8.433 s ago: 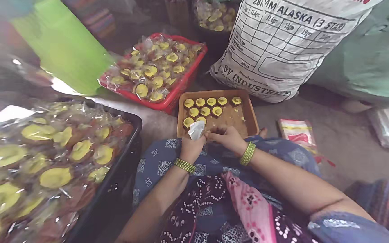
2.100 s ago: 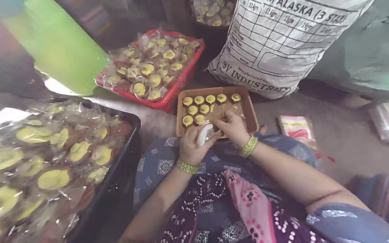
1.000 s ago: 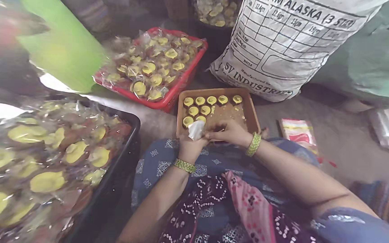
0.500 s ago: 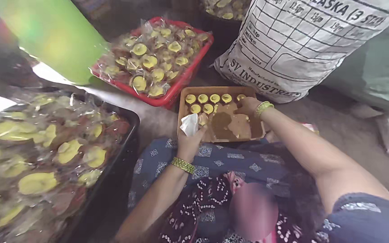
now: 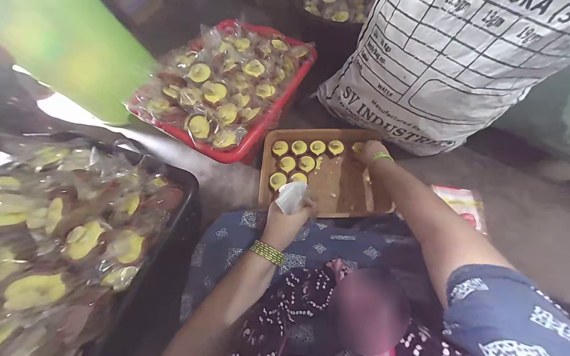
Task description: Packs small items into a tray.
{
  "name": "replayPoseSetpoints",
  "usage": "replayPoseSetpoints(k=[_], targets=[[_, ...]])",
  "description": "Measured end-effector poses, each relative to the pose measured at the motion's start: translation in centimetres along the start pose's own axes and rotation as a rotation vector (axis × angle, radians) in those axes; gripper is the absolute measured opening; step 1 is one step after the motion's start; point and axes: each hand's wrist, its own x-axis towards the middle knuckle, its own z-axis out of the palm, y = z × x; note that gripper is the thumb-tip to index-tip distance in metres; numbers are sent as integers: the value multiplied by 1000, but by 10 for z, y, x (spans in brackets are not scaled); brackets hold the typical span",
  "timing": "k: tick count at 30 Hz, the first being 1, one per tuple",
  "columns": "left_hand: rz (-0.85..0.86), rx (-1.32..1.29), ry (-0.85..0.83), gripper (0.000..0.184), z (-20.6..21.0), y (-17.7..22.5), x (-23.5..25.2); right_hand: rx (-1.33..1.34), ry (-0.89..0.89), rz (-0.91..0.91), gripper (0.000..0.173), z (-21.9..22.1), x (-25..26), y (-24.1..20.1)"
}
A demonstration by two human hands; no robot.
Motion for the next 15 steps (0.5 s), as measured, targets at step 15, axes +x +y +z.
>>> replayPoseSetpoints(k=[15], targets=[[-135, -222, 67, 41, -15, 12, -11, 1062, -269, -524, 73, -63, -169, -64]])
